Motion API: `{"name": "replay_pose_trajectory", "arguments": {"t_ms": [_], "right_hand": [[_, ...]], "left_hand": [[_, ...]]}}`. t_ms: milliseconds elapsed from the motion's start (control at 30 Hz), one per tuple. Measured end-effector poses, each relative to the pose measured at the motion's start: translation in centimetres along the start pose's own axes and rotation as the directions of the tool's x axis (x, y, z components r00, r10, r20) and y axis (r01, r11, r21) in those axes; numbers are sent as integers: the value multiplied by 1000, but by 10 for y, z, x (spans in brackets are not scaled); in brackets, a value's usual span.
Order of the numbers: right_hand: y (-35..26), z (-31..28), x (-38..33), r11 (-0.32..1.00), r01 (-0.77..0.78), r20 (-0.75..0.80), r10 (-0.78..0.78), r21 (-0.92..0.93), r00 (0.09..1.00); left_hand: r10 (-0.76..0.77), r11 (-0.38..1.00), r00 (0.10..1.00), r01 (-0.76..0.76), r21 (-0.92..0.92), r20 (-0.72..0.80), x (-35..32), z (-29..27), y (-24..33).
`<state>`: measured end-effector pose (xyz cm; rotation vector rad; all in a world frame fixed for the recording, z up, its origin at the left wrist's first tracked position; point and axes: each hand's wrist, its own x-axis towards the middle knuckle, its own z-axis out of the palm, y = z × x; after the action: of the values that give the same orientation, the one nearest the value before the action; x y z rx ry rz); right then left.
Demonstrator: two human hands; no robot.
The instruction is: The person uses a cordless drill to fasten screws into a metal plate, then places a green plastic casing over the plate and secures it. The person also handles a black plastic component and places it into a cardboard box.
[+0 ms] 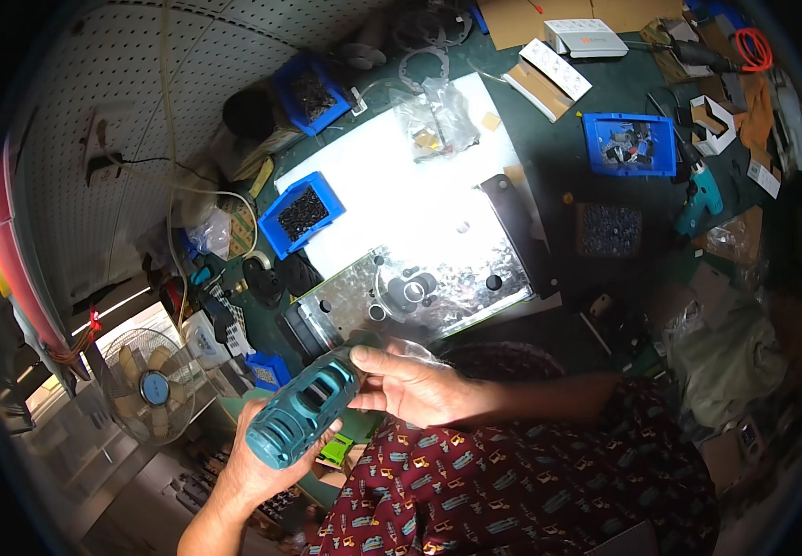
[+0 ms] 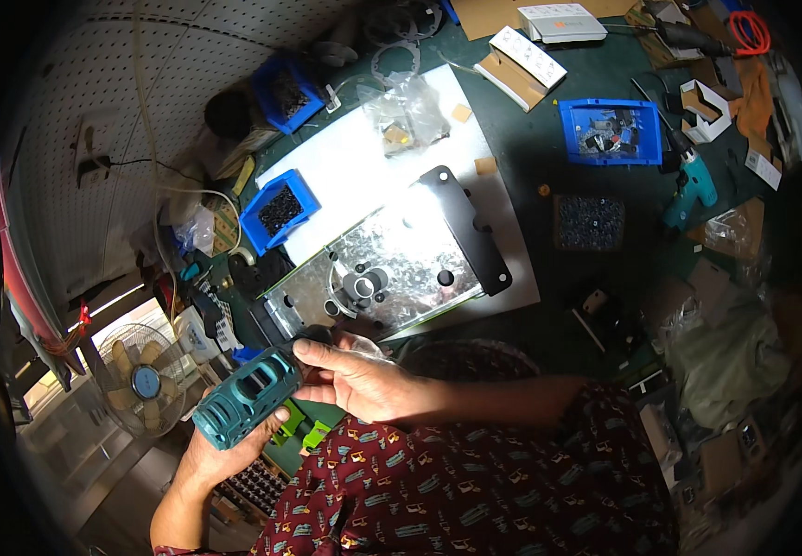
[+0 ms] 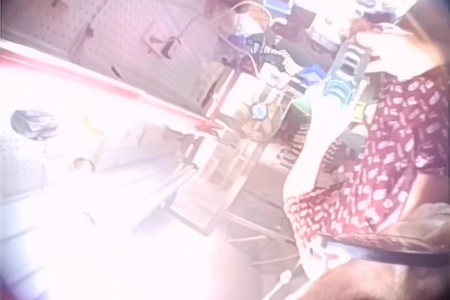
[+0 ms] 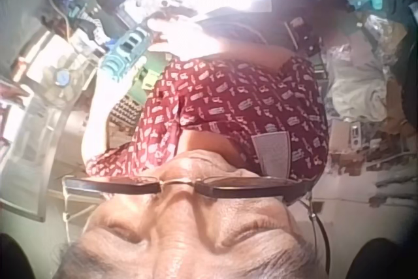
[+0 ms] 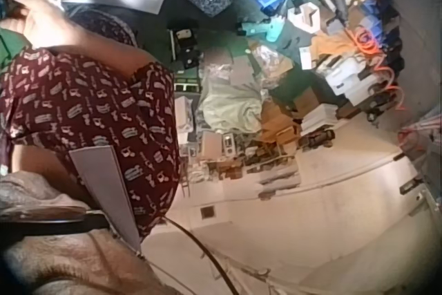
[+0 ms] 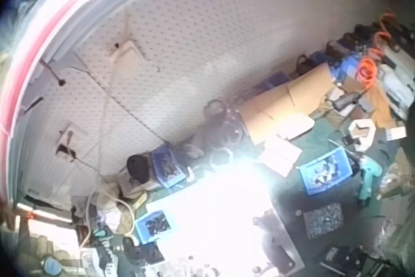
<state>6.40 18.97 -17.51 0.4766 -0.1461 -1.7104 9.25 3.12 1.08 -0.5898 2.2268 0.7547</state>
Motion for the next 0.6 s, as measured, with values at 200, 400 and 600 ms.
{"name": "replay_pose_trajectory", "arguments": {"t_ms": [200,400,600], "right_hand": [[-1,4,0,1000,13,-71,-13,4,997],[-6,6,1,1000,9,-47,-9,-1,999],[-7,7,-1,999,33,-64,-32,18,997]], "left_hand": [[-35,999,999,35,-26,-7,-1,3,4],[-165,985,985,167,-50,41,2,-3,19],[-188,982,982,188,-8,27,5,-1,27]]}}
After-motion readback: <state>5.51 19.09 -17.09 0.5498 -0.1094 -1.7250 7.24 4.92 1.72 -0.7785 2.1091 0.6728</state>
